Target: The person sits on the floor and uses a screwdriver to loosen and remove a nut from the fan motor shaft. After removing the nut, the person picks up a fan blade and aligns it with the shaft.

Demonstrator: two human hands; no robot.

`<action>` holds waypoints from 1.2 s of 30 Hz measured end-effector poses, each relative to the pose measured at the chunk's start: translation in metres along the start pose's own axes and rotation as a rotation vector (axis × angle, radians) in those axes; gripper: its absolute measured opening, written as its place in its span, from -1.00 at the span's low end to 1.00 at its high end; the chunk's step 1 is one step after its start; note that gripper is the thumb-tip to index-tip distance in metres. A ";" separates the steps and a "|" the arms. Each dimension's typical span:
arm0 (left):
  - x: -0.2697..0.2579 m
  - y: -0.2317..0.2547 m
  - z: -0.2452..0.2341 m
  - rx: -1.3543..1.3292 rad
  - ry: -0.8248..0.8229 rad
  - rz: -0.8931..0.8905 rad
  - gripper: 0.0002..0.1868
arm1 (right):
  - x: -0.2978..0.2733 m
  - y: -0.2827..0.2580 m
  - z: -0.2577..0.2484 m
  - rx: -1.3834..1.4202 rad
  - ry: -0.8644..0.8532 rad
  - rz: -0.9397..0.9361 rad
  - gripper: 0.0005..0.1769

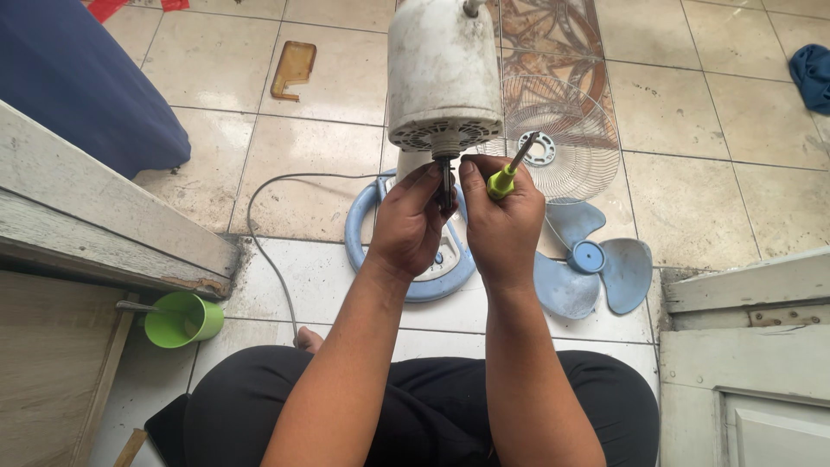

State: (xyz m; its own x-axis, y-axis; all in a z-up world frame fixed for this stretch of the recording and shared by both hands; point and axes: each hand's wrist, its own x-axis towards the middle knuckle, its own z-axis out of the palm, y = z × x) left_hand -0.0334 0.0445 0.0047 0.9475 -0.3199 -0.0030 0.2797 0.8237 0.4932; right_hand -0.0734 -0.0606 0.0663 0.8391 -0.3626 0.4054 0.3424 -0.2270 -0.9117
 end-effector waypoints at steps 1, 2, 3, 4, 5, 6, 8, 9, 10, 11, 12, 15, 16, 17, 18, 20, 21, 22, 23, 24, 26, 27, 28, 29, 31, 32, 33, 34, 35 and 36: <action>-0.001 -0.002 -0.002 0.007 0.006 0.018 -0.82 | 0.000 0.000 0.000 -0.021 0.003 -0.007 -0.88; -0.001 -0.003 -0.003 0.027 0.027 0.041 -0.82 | 0.001 0.000 0.000 0.016 0.004 0.016 -0.88; -0.001 -0.005 -0.004 0.048 0.050 0.063 -0.83 | 0.001 0.000 0.000 0.053 0.005 0.041 -0.88; -0.002 -0.007 -0.005 0.068 0.073 0.084 -0.84 | 0.001 0.001 -0.001 0.090 0.006 0.067 -0.87; -0.004 -0.006 -0.006 0.098 0.058 0.109 -0.83 | 0.000 0.003 -0.001 0.120 0.011 0.087 -0.87; -0.005 -0.005 -0.007 0.127 0.043 0.134 -0.83 | -0.001 0.003 -0.002 0.149 0.016 0.108 -0.86; -0.005 -0.002 -0.007 0.143 0.028 0.170 -0.83 | -0.005 0.005 -0.003 0.177 0.020 0.133 -0.85; -0.004 0.001 -0.006 0.130 0.031 0.180 -0.83 | -0.008 0.005 -0.003 0.175 0.019 0.139 -0.85; -0.004 0.004 -0.004 0.117 0.033 0.190 -0.83 | -0.010 0.006 -0.003 0.174 0.017 0.146 -0.84; -0.005 0.007 -0.001 0.139 0.048 0.194 -0.82 | -0.013 0.006 -0.003 0.178 0.017 0.148 -0.82; -0.006 0.010 0.003 0.162 0.063 0.199 -0.81 | -0.015 0.006 -0.003 0.181 0.017 0.151 -0.80; -0.016 0.023 0.017 0.484 0.024 0.334 -0.80 | -0.015 0.006 -0.003 0.256 0.024 0.215 -0.74; -0.019 0.027 0.022 0.634 -0.002 0.400 -0.80 | -0.015 0.006 -0.003 0.291 0.026 0.245 -0.72; -0.022 0.031 0.027 0.688 0.006 0.407 -0.80 | -0.015 0.006 -0.003 0.315 0.028 0.239 -0.72; -0.025 0.035 0.031 0.741 0.014 0.414 -0.80 | -0.014 0.006 -0.003 0.338 0.030 0.232 -0.72; -0.029 0.039 0.038 0.783 0.037 0.427 -0.81 | -0.014 0.006 -0.003 0.371 0.039 0.245 -0.72; -0.030 0.040 0.041 0.773 0.050 0.436 -0.82 | -0.014 0.007 -0.003 0.383 0.047 0.262 -0.73; -0.031 0.040 0.045 0.762 0.064 0.444 -0.83 | -0.013 0.007 -0.002 0.394 0.054 0.280 -0.74; -0.033 0.042 0.048 0.871 0.109 0.516 -0.83 | -0.014 0.008 -0.001 0.346 0.029 0.261 -0.76; -0.036 0.044 0.052 0.980 0.155 0.586 -0.83 | -0.013 0.008 -0.001 0.297 0.005 0.242 -0.78; -0.040 0.050 0.058 1.292 0.271 0.703 -0.83 | -0.012 0.009 -0.001 0.208 -0.034 0.158 -0.82; -0.042 0.053 0.060 1.493 0.340 0.745 -0.83 | -0.009 0.011 -0.003 0.163 -0.048 0.094 -0.83; -0.043 0.055 0.063 1.695 0.409 0.783 -0.83 | -0.007 0.013 -0.003 0.119 -0.063 0.029 -0.85; -0.043 0.056 0.065 1.712 0.403 0.776 -0.83 | -0.004 0.015 -0.001 0.176 -0.065 0.114 -0.84; -0.044 0.058 0.068 1.748 0.391 0.762 -0.83 | 0.000 0.019 0.003 0.291 -0.072 0.284 -0.83; -0.045 0.057 0.070 1.795 0.388 0.816 -0.82 | 0.000 0.021 0.003 0.371 -0.077 0.336 -0.82; -0.046 0.053 0.073 1.842 0.386 0.873 -0.82 | 0.001 0.022 0.004 0.453 -0.083 0.388 -0.81; -0.046 0.051 0.075 1.889 0.383 0.930 -0.81 | 0.002 0.022 0.005 0.535 -0.089 0.439 -0.80; -0.047 0.050 0.076 1.906 0.393 0.945 -0.79 | 0.002 0.022 0.007 0.584 -0.065 0.463 -0.80; -0.046 0.050 0.077 1.923 0.403 0.959 -0.77 | 0.001 0.022 0.010 0.634 -0.041 0.488 -0.80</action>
